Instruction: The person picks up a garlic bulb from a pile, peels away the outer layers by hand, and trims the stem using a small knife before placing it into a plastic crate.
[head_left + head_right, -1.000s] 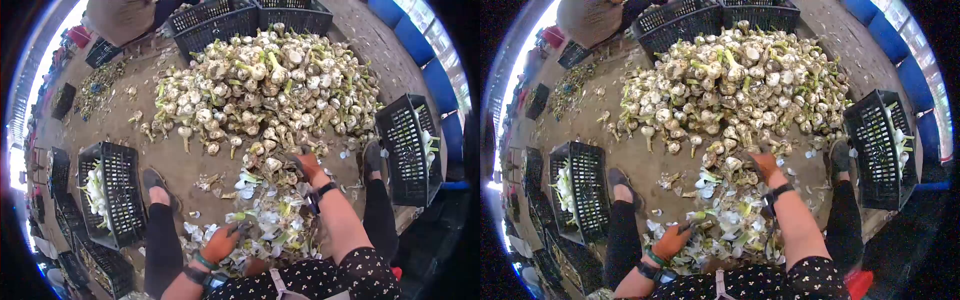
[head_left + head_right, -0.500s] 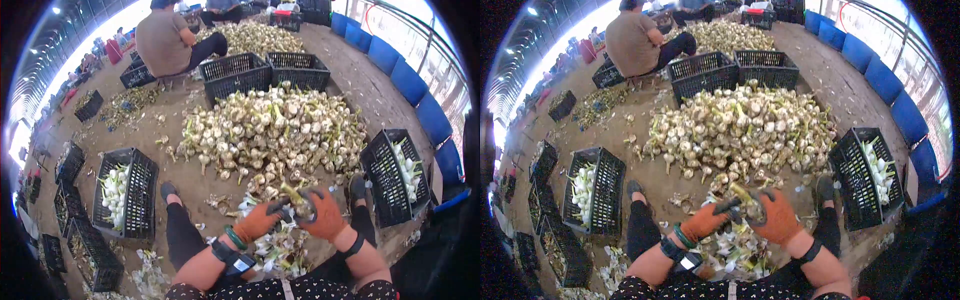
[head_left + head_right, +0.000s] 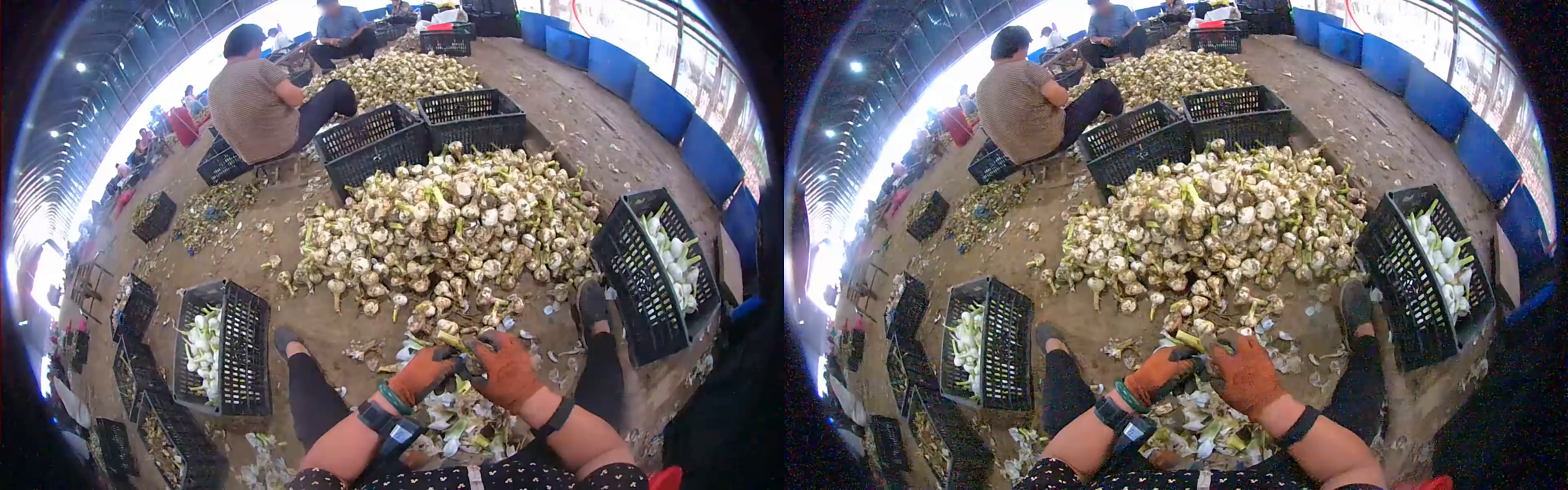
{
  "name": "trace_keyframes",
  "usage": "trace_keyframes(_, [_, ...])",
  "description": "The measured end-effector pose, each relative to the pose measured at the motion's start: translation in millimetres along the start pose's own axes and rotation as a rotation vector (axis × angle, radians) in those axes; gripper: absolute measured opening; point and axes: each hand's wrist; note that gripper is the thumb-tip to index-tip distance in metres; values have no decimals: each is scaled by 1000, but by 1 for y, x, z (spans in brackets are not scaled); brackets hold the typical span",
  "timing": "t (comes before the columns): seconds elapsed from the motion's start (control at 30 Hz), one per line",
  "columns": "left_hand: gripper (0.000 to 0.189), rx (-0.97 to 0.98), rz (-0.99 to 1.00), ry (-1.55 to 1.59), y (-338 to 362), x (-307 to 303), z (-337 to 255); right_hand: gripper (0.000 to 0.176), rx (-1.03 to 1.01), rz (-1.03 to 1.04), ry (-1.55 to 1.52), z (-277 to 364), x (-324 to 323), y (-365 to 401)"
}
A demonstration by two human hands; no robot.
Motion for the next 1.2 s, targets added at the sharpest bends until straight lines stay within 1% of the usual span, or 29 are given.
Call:
trace_keyframes(0.03, [26, -5, 8, 2, 0, 2, 0, 54, -7, 35, 6, 1, -2, 0])
trace_keyframes(0.1, [25, 0, -67, -80, 1, 5, -2, 52, -5, 64, -2, 1, -1, 0])
trace_keyframes(0.13, [24, -74, -54, -6, 3, 4, -3, 47, -18, 37, 35, 3, 0, 0])
trace_keyframes(0.17, [24, -77, -64, 1, 2, 5, -3, 42, -37, 11, 69, 5, 1, 0])
trace_keyframes(0.23, [24, 55, -166, -109, 1, 8, -2, 43, -51, -1, 115, 8, 2, 0])
trace_keyframes(0.3, [29, 82, -166, -153, -5, 4, 4, 46, -91, -34, 203, 12, 6, -2])
trace_keyframes(0.37, [25, 353, -242, -277, -6, 5, 5, 48, 9, -46, 87, 17, 4, -5])
trace_keyframes(0.4, [25, 407, -206, -195, -13, 0, 17, 49, -32, -89, 39, 16, 5, -6])
trace_keyframes(0.43, [24, 520, -247, -404, -20, -1, 34, 50, -62, -134, -12, 15, 8, -8])
trace_keyframes(0.47, [23, 423, -299, -226, -14, 0, 17, 52, -64, -118, -16, 18, 8, -10])
trace_keyframes(0.5, [23, 269, -245, -330, -10, -2, 4, 55, -38, -112, -5, 16, 9, -9])
trace_keyframes(0.53, [26, 279, -271, -368, -15, -3, 14, 55, -70, -94, -13, 13, 14, -9])
trace_keyframes(0.6, [29, 303, -294, -400, -18, -1, 21, 60, -70, -130, -98, 5, 20, -7])
trace_keyframes(0.63, [29, 383, -313, -445, -15, 2, 18, 60, -79, -128, -95, 4, 18, -8])
trace_keyframes(0.67, [29, 458, -328, -492, -12, 2, 16, 63, 115, 18, -465, 3, 15, -8])
trace_keyframes(0.7, [29, 457, -332, -494, -13, 0, 17, 66, 311, 170, -831, 2, 15, -8])
trace_keyframes(0.73, [31, 446, -249, -470, -14, -3, 17, 73, 329, 173, -857, -25, 34, -5])
trace_keyframes(0.77, [33, 434, -165, -445, -6, -4, 4, 73, 324, 177, -858, -23, 33, -5])
trace_keyframes(0.8, [42, 283, -179, -400, 4, -3, -9, 73, 320, 147, -812, -19, 30, -5])
trace_keyframes(0.83, [42, 281, -182, -397, 2, -2, -6, 73, 317, 118, -765, -14, 26, -4])
trace_keyframes(0.9, [52, 506, -224, -182, -5, 0, 1, 72, 291, 163, -818, -3, 24, -2])
trace_keyframes(0.93, [46, 537, -260, -67, 0, 4, -6, 71, 282, 160, -914, -2, 25, 0])
trace_keyframes(0.97, [46, 535, -263, -67, -2, 1, -4, 70, 272, 156, -1010, 0, 26, 1])
trace_keyframes(1.0, [41, 462, -256, -98, -7, -3, 1, 70, 272, 158, -1011, 3, 22, -1])
trace_keyframes(1.03, [38, 388, -246, -128, -6, -5, -1, 69, 346, 214, -1130, 8, 14, -5])
trace_keyframes(1.07, [32, 406, -262, 25, -3, -2, -5, 68, 421, 270, -1247, 11, 9, -7])
trace_keyframes(1.1, [32, 405, -262, 26, -4, -2, -4, 68, 423, 270, -1248, -2, 15, -6])
trace_keyframes(1.17, [31, 365, -210, -1, -12, -8, 5, 63, 274, 328, -1099, -42, 38, 1])
trace_keyframes(1.2, [32, 412, -251, -84, -24, -9, 21, 36, 225, 208, -1068, -48, 46, 9])
Point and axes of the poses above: each hand's wrist, its own y-axis away from the middle knuckle, its own x-axis out of the palm, z = x × y, and after that the axes turned 7 degrees about x, right-handed
